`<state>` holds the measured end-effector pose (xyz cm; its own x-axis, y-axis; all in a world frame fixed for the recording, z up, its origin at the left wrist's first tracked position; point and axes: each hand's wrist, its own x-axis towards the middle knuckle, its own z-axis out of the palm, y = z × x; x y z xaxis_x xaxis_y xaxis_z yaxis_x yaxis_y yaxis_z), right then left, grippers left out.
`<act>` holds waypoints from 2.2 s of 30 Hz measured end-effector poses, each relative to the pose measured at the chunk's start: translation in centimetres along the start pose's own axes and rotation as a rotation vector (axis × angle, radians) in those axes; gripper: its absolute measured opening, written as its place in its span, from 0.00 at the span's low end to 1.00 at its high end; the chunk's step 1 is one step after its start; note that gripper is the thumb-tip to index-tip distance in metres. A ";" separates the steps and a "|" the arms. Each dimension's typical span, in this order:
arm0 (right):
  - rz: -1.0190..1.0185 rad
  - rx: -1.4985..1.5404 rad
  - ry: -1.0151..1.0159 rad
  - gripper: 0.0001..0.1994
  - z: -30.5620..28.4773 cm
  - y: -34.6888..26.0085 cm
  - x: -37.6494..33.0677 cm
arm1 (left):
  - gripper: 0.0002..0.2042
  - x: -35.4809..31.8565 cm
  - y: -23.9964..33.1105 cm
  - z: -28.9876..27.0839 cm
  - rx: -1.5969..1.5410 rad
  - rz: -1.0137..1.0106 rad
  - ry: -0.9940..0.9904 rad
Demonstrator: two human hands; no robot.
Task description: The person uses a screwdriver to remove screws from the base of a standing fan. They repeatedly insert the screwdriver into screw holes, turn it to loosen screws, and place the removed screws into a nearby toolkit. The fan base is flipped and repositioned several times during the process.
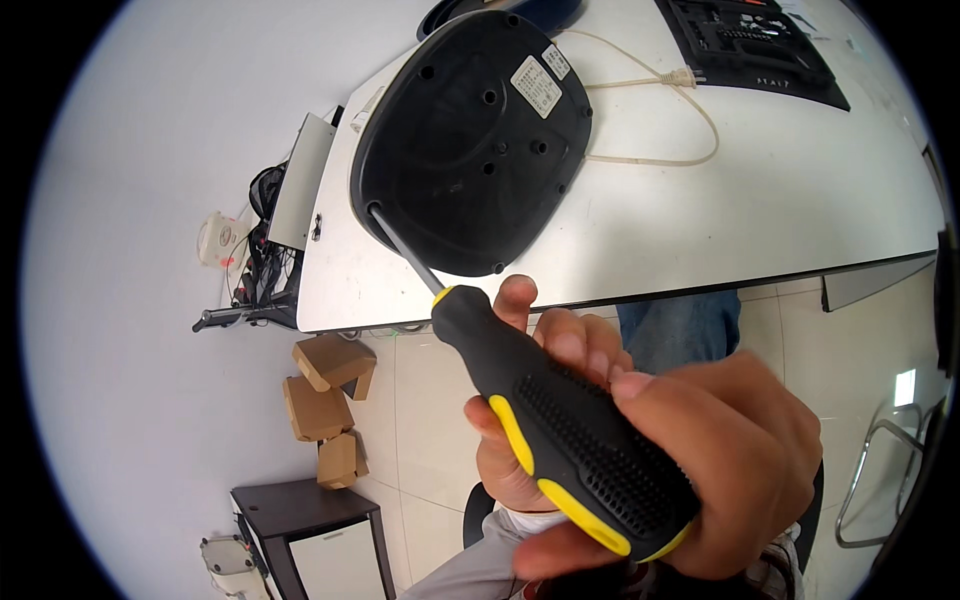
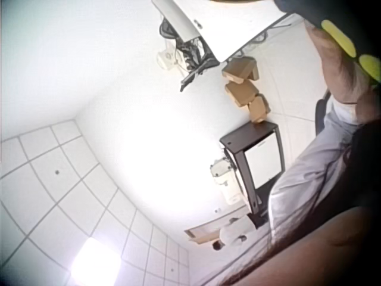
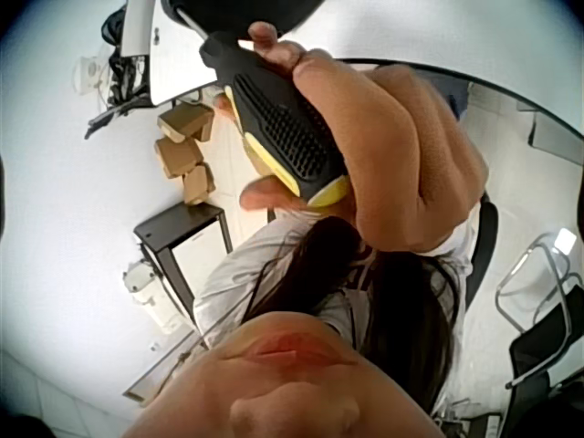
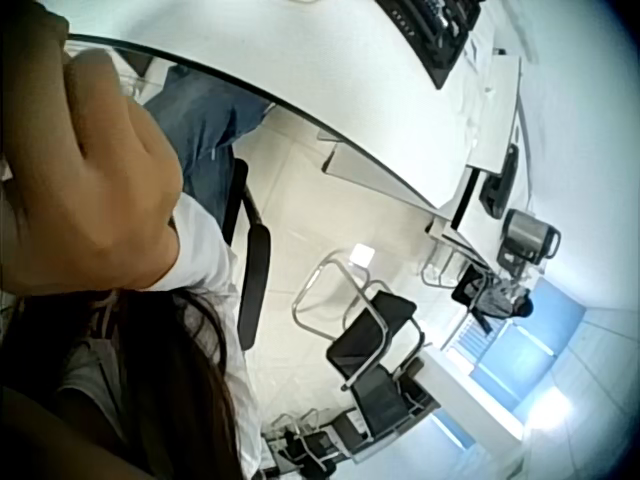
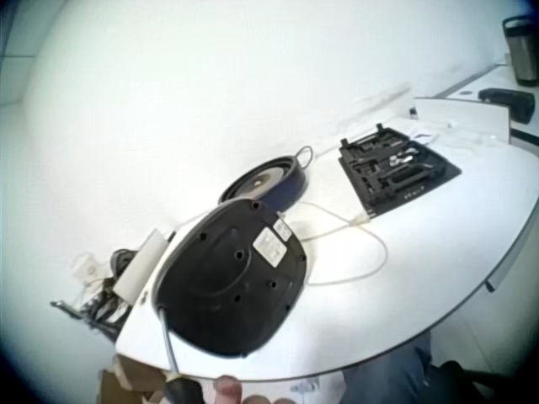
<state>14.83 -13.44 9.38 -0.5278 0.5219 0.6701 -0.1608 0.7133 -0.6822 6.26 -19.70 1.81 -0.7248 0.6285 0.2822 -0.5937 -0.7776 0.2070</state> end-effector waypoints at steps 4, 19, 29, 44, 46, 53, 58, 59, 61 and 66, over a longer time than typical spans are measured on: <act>0.039 -0.223 -0.024 0.24 0.7 -0.7 0.1 | 0.30 -0.3 0.3 3.3 0.011 -0.008 0.103; 0.018 0.076 -0.046 0.27 0.0 -0.5 -0.6 | 0.32 0.5 -0.3 3.5 -0.083 -0.084 -0.077; -0.184 -0.098 -0.149 0.15 -1.4 0.4 0.1 | 0.25 0.5 0.9 5.1 0.195 -0.175 0.052; 0.074 -0.343 0.123 0.45 1.1 0.0 -0.4 | 0.32 0.8 1.7 4.1 0.137 -0.232 0.107; 0.103 -0.326 -0.014 0.34 -1.1 1.5 -0.9 | 0.28 0.9 1.6 4.1 0.121 -0.255 0.086; -0.181 -0.308 -0.126 0.10 -1.0 0.3 -0.9 | 0.27 0.5 2.2 4.5 0.147 -0.276 -0.009; -0.408 -0.545 -0.254 0.16 -1.9 -0.2 -0.4 | 0.27 0.5 2.0 4.5 0.096 -0.339 -0.025; -0.389 -0.486 -0.241 0.15 -1.7 -0.1 -0.5 | 0.28 0.5 2.0 4.4 0.072 -0.341 -0.036; -0.348 -0.370 -0.213 0.17 -1.0 0.2 -0.7 | 0.29 0.4 2.0 4.3 0.126 -0.259 -0.002; -0.088 -0.210 0.011 0.35 0.8 0.8 -1.4 | 0.30 0.5 1.8 4.0 0.125 -0.245 0.061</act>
<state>14.76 -13.97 7.69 -0.5099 0.4577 0.7284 -0.0281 0.8374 -0.5458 6.28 -20.86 6.10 -0.5868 0.7951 0.1532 -0.7090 -0.5959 0.3772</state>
